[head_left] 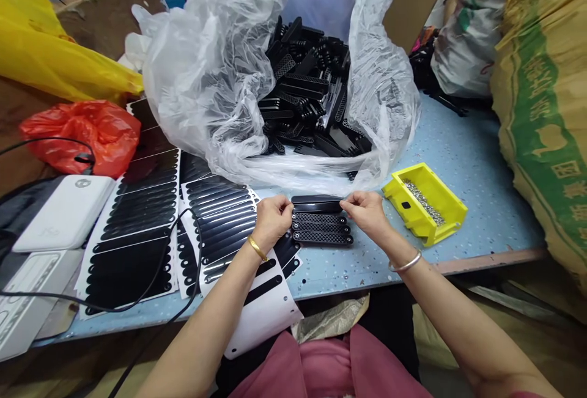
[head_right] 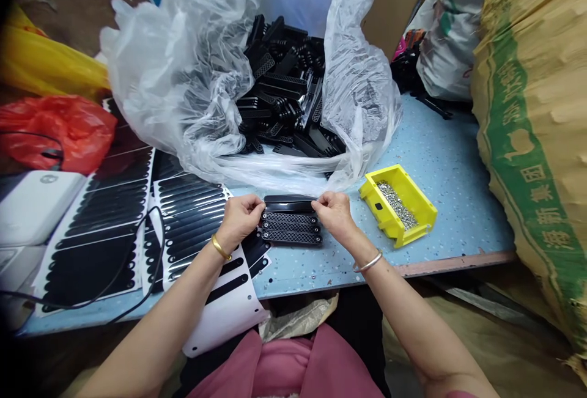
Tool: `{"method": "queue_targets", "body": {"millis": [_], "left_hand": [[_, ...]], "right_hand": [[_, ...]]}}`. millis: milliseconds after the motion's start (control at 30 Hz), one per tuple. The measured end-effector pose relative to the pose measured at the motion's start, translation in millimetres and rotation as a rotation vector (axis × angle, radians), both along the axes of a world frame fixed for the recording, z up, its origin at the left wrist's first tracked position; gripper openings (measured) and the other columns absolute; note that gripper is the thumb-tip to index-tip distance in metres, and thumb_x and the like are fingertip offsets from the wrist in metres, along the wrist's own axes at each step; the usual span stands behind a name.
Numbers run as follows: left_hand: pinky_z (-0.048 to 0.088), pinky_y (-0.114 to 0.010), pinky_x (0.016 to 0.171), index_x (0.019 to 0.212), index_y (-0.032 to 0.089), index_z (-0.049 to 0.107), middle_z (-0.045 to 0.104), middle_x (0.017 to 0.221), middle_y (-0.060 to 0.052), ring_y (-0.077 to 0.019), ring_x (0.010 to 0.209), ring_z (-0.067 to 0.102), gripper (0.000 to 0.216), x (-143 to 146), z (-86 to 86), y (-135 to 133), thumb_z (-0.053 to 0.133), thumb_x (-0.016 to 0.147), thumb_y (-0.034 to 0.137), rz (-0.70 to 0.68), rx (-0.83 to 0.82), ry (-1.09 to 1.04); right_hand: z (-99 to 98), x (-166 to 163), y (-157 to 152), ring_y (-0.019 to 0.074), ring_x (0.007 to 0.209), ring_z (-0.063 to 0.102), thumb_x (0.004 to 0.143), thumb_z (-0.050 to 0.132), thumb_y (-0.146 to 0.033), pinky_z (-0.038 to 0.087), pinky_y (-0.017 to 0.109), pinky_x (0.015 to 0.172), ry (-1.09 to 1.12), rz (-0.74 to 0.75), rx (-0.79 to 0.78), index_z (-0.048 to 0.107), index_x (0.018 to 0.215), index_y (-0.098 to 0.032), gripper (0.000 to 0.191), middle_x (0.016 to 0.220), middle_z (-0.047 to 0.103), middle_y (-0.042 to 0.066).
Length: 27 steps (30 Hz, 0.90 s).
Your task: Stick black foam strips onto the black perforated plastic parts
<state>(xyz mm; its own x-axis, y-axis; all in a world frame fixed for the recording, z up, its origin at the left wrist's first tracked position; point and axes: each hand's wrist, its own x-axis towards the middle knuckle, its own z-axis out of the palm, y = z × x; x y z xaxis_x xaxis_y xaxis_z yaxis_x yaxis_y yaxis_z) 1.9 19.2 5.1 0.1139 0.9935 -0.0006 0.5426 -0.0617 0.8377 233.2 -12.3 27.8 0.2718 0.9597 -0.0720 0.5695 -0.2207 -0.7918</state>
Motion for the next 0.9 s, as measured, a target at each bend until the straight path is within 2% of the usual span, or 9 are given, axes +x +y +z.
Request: {"method": "queue_targets", "body": {"millis": [100,200,333,467,700,900], "left_hand": [[0.036,-0.024,0.052,0.060,0.019,0.063,0.061,0.053,0.000,-0.0143,0.052,0.054,0.017,0,-0.6,0,0.056,0.074,0.024,-0.010,0.010,-0.004],[0.036,-0.024,0.052,0.060,0.019,0.063,0.060,0.053,0.000,-0.0140,0.052,0.054,0.017,0,-0.8,0,0.057,0.075,0.024,-0.008,0.012,-0.006],[0.036,-0.024,0.053,0.059,0.019,0.064,0.060,0.052,0.000,-0.0139,0.052,0.054,0.017,0,-0.7,0,0.056,0.075,0.023,-0.008,0.021,-0.004],[0.036,-0.024,0.052,0.060,0.019,0.064,0.060,0.053,0.000,-0.0142,0.053,0.054,0.018,0,-1.9,-1,0.055,0.075,0.022,-0.016,0.029,-0.014],[0.035,-0.024,0.051,0.060,0.020,0.063,0.059,0.052,0.000,-0.0147,0.053,0.054,0.016,0,-3.4,-1,0.056,0.074,0.022,-0.002,0.008,-0.013],[0.035,-0.024,0.052,0.058,0.020,0.063,0.058,0.052,0.000,-0.0145,0.052,0.052,0.017,1,-2.9,0,0.057,0.074,0.022,0.002,0.024,0.008]], "right_hand": [[-8.7,2,4,0.0131,0.043,0.048,0.066,0.064,-0.027,0.035,0.025,0.045,0.013,-0.025,-0.026,0.056,0.050,-0.021,0.019,0.043,0.053,-0.002],[-9.6,3,5,0.0131,0.043,0.048,0.066,0.065,-0.026,0.035,0.025,0.044,0.014,-0.027,-0.028,0.055,0.049,-0.021,0.020,0.042,0.052,-0.002],[3.0,-1,-1,0.0138,0.047,0.049,0.068,0.064,-0.026,0.037,0.026,0.048,0.025,0.011,0.047,0.056,0.051,-0.021,0.019,0.046,0.055,-0.001],[18.6,-6,-11,0.0139,0.051,0.050,0.071,0.063,-0.026,0.037,0.027,0.053,-0.098,0.086,0.180,0.057,0.054,-0.020,0.019,0.050,0.058,0.000],[26.7,-14,-19,0.0140,0.052,0.051,0.075,0.061,-0.025,0.039,0.027,0.055,-0.149,0.119,0.233,0.056,0.055,-0.021,0.021,0.052,0.057,0.000],[41.8,-23,-27,0.0144,0.054,0.052,0.078,0.058,-0.027,0.039,0.028,0.058,-0.225,0.167,0.339,0.052,0.054,-0.022,0.025,0.055,0.058,0.002]]}}
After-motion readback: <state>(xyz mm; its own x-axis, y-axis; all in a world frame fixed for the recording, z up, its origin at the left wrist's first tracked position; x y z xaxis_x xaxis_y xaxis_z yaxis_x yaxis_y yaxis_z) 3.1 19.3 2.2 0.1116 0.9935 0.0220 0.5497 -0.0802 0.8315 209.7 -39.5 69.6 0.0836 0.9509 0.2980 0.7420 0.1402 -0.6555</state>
